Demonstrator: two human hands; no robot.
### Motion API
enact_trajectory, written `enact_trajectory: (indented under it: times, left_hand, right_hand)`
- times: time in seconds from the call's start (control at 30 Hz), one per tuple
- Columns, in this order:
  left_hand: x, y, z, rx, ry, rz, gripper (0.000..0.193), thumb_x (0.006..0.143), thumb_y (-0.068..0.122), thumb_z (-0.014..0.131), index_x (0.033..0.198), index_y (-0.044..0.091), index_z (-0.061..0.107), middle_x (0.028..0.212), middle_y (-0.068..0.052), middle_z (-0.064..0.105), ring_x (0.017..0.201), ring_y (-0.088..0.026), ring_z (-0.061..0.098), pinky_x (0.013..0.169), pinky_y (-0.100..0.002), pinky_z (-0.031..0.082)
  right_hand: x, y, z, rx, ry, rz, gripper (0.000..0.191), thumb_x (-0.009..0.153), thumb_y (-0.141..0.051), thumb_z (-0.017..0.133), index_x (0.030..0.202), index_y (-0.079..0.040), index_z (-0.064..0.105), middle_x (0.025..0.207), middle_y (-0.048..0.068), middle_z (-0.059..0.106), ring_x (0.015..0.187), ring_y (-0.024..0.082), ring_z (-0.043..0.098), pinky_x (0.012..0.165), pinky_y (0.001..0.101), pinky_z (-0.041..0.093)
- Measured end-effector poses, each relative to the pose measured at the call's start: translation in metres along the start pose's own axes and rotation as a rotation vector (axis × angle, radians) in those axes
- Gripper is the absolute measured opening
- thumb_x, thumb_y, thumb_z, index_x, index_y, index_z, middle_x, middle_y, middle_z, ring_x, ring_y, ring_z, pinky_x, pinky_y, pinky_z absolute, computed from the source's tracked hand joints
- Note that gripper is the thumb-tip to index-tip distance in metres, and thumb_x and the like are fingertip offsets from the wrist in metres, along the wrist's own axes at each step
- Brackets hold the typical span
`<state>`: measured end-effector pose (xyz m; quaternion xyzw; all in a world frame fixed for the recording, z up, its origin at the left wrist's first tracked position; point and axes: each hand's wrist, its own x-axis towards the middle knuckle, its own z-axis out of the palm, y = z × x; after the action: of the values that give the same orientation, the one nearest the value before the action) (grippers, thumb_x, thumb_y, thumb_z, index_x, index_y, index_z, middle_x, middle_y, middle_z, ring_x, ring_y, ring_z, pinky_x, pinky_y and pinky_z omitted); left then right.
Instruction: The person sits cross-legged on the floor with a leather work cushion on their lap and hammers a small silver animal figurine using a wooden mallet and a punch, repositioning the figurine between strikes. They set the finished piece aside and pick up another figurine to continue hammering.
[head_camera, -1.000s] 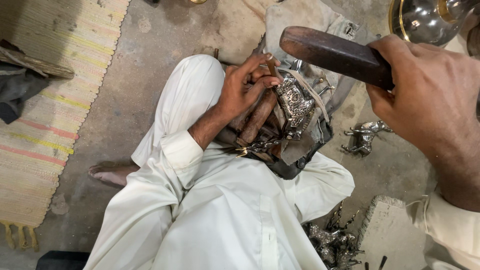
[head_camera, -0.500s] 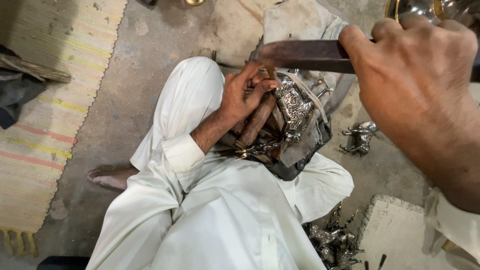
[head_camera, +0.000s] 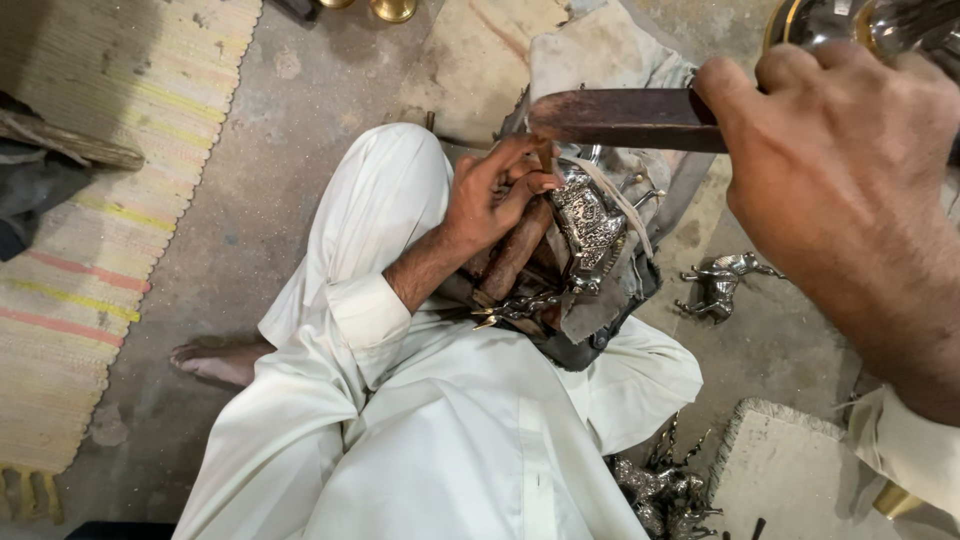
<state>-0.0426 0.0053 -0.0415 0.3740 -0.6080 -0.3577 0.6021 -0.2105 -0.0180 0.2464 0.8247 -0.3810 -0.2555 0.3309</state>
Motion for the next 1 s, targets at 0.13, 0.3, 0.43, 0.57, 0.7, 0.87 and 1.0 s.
enact_trajectory:
  times: [0.13, 0.3, 0.43, 0.57, 0.7, 0.87, 1.0]
  left_hand:
    - [0.001, -0.002, -0.001, -0.008, -0.004, 0.023, 0.042, 0.098, -0.006, 0.065, 0.138, 0.005, 0.055, 0.112, -0.011, 0.08, 0.108, -0.019, 0.079, 0.094, -0.031, 0.064]
    - [0.002, -0.004, 0.0, -0.008, -0.015, 0.087, 0.045, 0.098, -0.007, 0.067, 0.139, 0.005, 0.055, 0.108, -0.011, 0.08, 0.104, -0.019, 0.08, 0.095, -0.032, 0.065]
    - [0.0, -0.004, 0.001, -0.052, 0.007, 0.023, 0.043, 0.099, -0.008, 0.067, 0.138, 0.005, 0.057, 0.103, -0.01, 0.081, 0.101, -0.018, 0.081, 0.088, -0.031, 0.065]
    - [0.001, -0.004, 0.006, -0.087, 0.035, 0.015, 0.045, 0.101, -0.008, 0.064, 0.142, 0.004, 0.052, 0.106, -0.011, 0.08, 0.1, -0.017, 0.079, 0.09, -0.03, 0.066]
    - [0.003, -0.003, 0.006, -0.181, 0.093, -0.028, 0.041, 0.101, -0.005, 0.069, 0.139, 0.001, 0.054, 0.099, -0.011, 0.08, 0.094, -0.013, 0.078, 0.083, -0.028, 0.065]
    - [0.009, 0.001, -0.005, -0.33, 0.062, -0.102, 0.028, 0.106, -0.002, 0.066, 0.132, -0.002, 0.053, 0.102, -0.014, 0.08, 0.098, -0.012, 0.077, 0.087, -0.028, 0.064]
    - [0.013, 0.005, -0.006, -0.301, 0.004, -0.09, 0.032, 0.104, -0.002, 0.066, 0.133, -0.003, 0.052, 0.099, -0.013, 0.08, 0.093, -0.01, 0.075, 0.083, -0.026, 0.062]
  right_hand:
    - [0.0, 0.0, 0.004, -0.021, 0.099, -0.035, 0.023, 0.104, -0.028, 0.065, 0.125, -0.02, 0.072, 0.085, 0.003, 0.075, 0.078, 0.013, 0.073, 0.068, 0.0305, 0.057]
    - [-0.002, 0.001, 0.009, 0.021, 0.092, -0.011, 0.029, 0.1, -0.026, 0.071, 0.129, -0.021, 0.072, 0.085, 0.003, 0.074, 0.076, 0.013, 0.071, 0.064, 0.0302, 0.055]
    - [-0.001, 0.001, 0.009, -0.055, 0.215, -0.015, 0.025, 0.098, -0.03, 0.073, 0.122, -0.025, 0.073, 0.085, 0.001, 0.074, 0.078, 0.013, 0.071, 0.066, 0.0293, 0.054]
    - [0.003, -0.002, 0.011, -0.045, 0.077, 0.0, 0.027, 0.102, -0.031, 0.066, 0.128, -0.024, 0.071, 0.083, 0.002, 0.074, 0.069, 0.012, 0.069, 0.06, 0.0293, 0.054]
    - [0.005, -0.002, 0.017, -0.059, -0.072, 0.021, 0.027, 0.108, -0.031, 0.06, 0.132, -0.023, 0.069, 0.081, 0.004, 0.074, 0.062, 0.013, 0.069, 0.053, 0.0293, 0.054]
    - [0.009, 0.011, 0.027, -0.014, -0.013, -0.039, 0.039, 0.097, -0.029, 0.068, 0.135, -0.021, 0.066, 0.089, 0.001, 0.075, 0.068, 0.013, 0.072, 0.061, 0.029, 0.056]
    - [0.01, 0.011, 0.029, 0.061, -0.014, -0.029, 0.036, 0.097, -0.029, 0.069, 0.132, -0.022, 0.066, 0.089, 0.0, 0.075, 0.072, 0.014, 0.073, 0.061, 0.03, 0.056]
